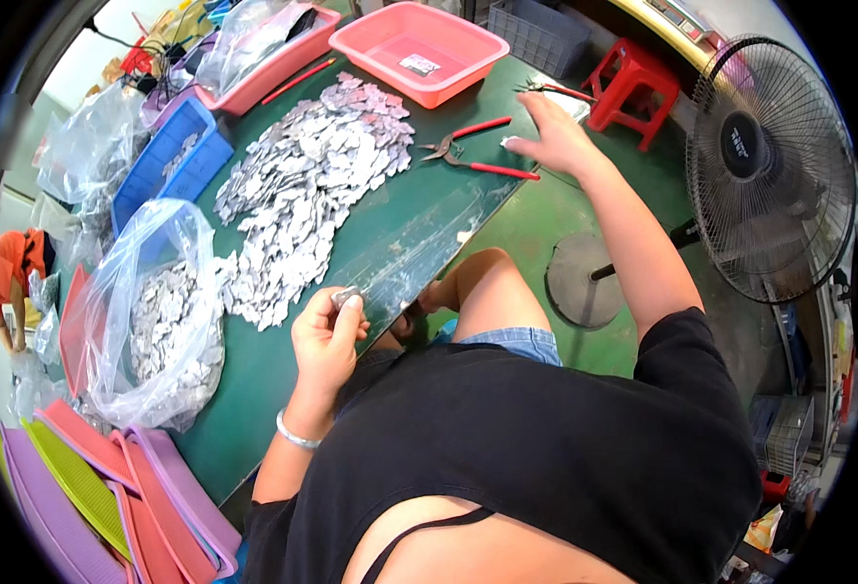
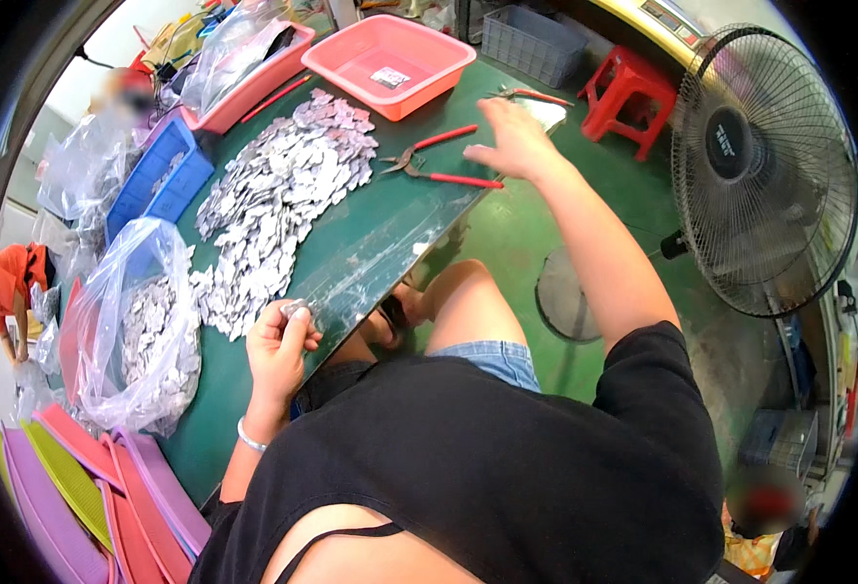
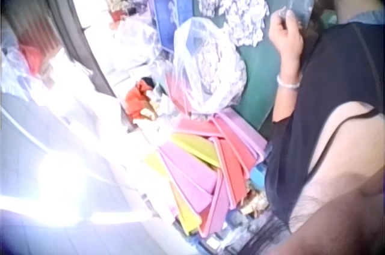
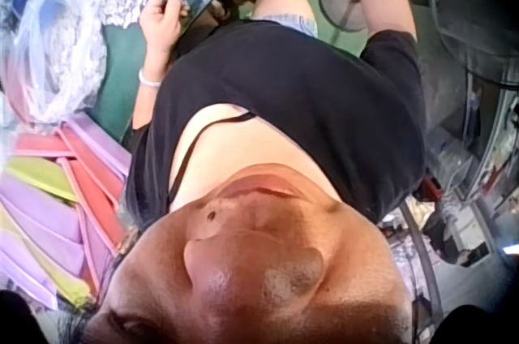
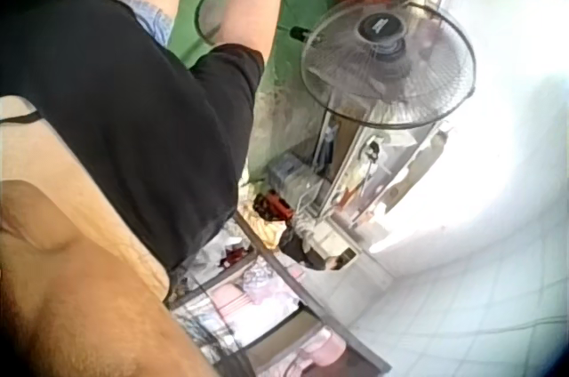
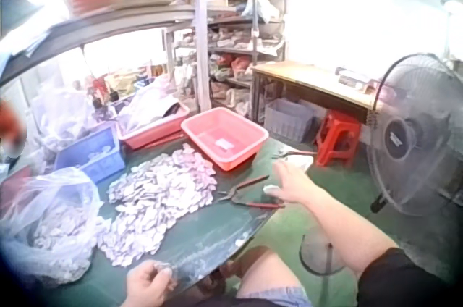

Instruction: The person picks up small silver-colored metal pieces from a pile on a green table and uses red-handled pliers to trim or shape them. The person repeatedly handles individual pieces, trims edges, and places them back on the table or into a plastic bag.

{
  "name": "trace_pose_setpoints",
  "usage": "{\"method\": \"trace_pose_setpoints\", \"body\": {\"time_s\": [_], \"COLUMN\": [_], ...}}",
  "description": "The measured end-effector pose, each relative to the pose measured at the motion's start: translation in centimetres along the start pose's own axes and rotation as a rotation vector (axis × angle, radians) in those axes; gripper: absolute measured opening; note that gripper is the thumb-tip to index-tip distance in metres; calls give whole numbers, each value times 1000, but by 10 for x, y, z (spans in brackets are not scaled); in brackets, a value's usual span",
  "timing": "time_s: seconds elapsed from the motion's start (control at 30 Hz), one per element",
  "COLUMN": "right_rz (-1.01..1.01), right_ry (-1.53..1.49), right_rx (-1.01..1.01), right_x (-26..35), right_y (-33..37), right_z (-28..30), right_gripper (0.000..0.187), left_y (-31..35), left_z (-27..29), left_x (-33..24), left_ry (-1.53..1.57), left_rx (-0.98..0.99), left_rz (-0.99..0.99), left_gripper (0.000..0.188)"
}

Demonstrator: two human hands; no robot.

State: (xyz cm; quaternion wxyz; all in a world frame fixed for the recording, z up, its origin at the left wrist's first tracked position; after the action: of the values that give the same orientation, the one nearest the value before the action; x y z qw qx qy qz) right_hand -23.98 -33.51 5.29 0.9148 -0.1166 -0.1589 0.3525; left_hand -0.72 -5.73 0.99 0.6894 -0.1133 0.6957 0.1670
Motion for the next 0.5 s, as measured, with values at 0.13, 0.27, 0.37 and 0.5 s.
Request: {"method": "trace_pose_setpoints", "body": {"time_s": [0.13, 0.27, 0.37, 0.5], "right_rz": [-292, -394, -357, -342], "right_ry": [212, 308, 295, 342], "right_rx": [19, 179, 291, 191], "right_x": [-91, -123, -125, -115], "right_y": [-12, -16, -24, -28], "right_z": [-1, -20, -31, -24], "right_gripper": [91, 106, 109, 84], "left_y": [-12, -21, -26, -31], "left_z": [-7, -17, -20, -22], "left_x": [4, 1, -2, -4], "left_ry": [-2, -19, -38, -20], "left_rx": [-15, -5, -12, -23], "left_rz": [35, 43, 22, 19], "left_gripper": [7, 7, 8, 8]}}
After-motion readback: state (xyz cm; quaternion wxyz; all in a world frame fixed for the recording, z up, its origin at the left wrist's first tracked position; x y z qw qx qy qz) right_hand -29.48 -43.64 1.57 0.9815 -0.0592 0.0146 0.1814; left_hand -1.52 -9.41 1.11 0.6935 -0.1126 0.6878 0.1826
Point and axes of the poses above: each hand's wrist, its own y-axis away from the middle knuckle, its own z-axis out of the back of the hand, x = y × z, the point moved 10 cm from there along -y, towards the middle knuckle, and after that the axes turned 3 degrees about z, right-handed, at the moved point
